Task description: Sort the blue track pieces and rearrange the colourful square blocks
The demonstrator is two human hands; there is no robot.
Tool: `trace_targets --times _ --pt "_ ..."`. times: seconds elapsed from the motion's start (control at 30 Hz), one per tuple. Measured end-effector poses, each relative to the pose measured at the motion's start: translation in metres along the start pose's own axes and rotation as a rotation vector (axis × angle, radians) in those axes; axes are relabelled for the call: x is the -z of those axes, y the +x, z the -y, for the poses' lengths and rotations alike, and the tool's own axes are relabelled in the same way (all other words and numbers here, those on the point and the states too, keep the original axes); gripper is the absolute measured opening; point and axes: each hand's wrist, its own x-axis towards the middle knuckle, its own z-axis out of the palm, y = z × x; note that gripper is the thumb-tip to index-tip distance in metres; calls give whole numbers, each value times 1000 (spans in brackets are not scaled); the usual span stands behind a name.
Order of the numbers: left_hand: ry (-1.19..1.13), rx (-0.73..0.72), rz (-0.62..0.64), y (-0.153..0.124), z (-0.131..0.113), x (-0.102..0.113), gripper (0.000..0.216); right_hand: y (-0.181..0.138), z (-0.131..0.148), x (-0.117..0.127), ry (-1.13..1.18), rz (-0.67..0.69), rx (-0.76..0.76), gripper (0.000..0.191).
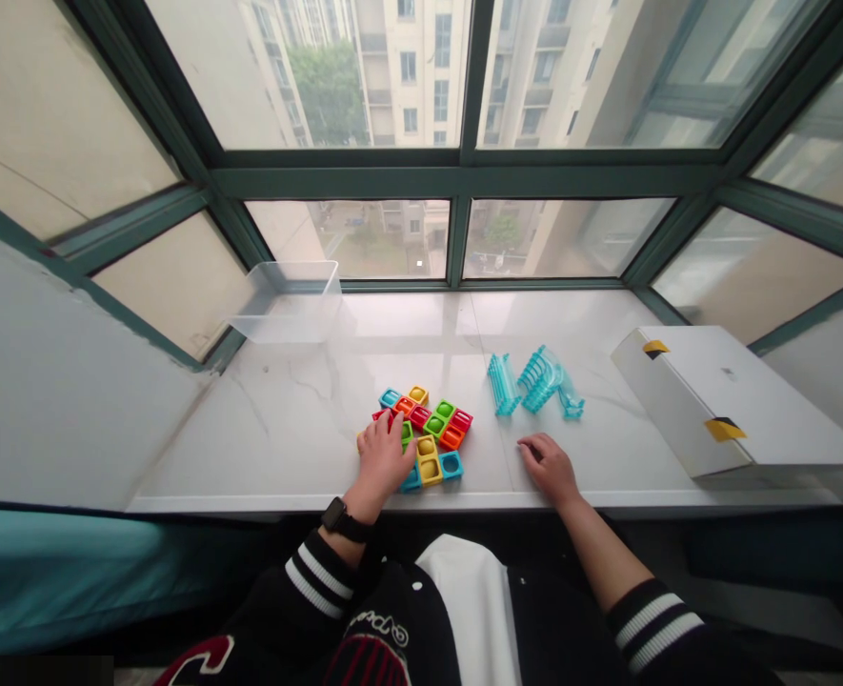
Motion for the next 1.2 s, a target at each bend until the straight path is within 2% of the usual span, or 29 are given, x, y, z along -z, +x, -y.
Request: trace_targets --times 0.1,0.27,0.4,0.47,0.57,0.67,0.87,1.03,1.2 --pt "2 -57 -59 9 8 3 58 0 -1 0 -4 6 -3 30" --pt "-37 -261 -50 16 7 0 57 0 1 1 21 -6 -5 28" --pt "-60 -395 -30 16 5 -8 55 -3 26 -2 148 22 38 25" --pt "-61 -418 -8 17 5 -12 54 -4 49 -7 219 103 91 23" --pt "-45 -409 9 17 3 -17 54 -3 83 -17 280 308 179 26" --pt "-21 -373 14 15 -2 -20 55 0 101 -30 257 421 240 33" --pt "-14 -334 -6 5 -15 -24 57 2 94 -47 164 408 215 18" --pt "-29 -434 19 1 -18 -22 48 1 88 -47 150 417 229 16" --pt "-55 -419 2 0 -19 -21 44 2 89 -43 158 414 248 15"
